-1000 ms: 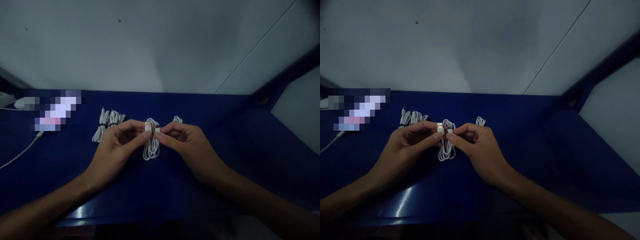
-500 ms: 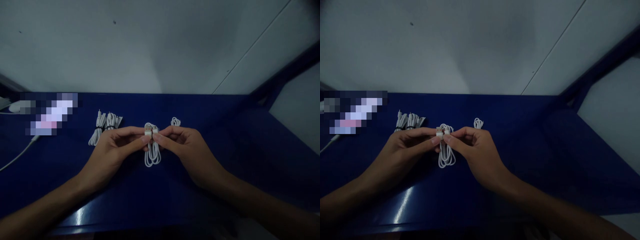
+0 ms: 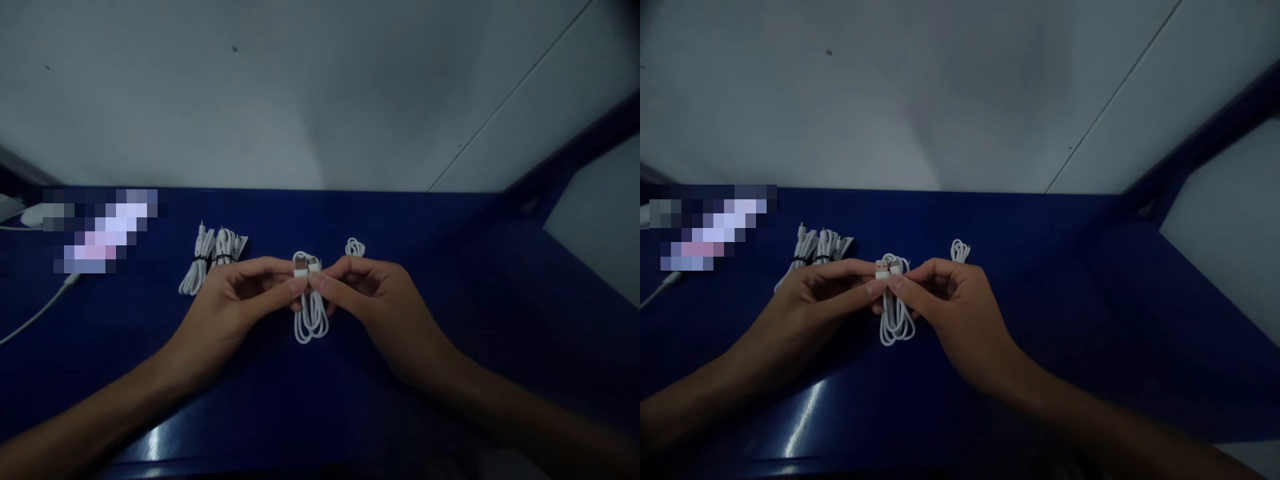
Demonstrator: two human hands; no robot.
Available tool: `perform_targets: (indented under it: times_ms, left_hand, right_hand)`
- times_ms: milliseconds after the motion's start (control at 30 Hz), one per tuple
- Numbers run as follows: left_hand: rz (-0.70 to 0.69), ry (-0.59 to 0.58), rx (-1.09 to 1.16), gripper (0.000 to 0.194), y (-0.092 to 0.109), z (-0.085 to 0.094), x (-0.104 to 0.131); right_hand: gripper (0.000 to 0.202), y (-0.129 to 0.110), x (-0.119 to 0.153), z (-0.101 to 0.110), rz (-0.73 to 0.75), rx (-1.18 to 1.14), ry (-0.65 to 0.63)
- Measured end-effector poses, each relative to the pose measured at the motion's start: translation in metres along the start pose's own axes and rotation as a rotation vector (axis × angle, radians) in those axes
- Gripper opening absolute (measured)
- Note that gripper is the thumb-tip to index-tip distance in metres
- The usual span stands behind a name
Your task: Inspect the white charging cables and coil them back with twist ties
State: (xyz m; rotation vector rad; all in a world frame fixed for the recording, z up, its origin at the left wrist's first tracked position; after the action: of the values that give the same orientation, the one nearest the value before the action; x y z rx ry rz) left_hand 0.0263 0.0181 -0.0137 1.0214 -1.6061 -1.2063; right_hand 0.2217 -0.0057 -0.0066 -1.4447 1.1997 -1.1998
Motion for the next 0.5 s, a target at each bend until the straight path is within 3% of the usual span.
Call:
perform_targets:
  times_ms: [500]
  left_hand:
    - [0.034, -0.012, 0.007, 0.019, -0.0036, 0.0009, -0.0013]
  right_hand:
    - [0.011, 0.0004, -0.0022, 0.0008, 0.01, 0.05, 0.012]
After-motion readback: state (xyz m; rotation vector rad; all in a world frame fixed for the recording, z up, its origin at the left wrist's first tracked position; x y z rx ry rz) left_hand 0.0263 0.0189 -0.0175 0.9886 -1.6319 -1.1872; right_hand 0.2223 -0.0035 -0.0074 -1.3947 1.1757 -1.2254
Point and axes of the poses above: each hand's wrist, its own x-axis away from the middle knuckle, its own z-axis out of the back of the hand, y = z × x, the point moved 3 cm from there along -x, towards the middle knuckle, and after that the axes turned 7 degrees about y, right-handed, at the moved point
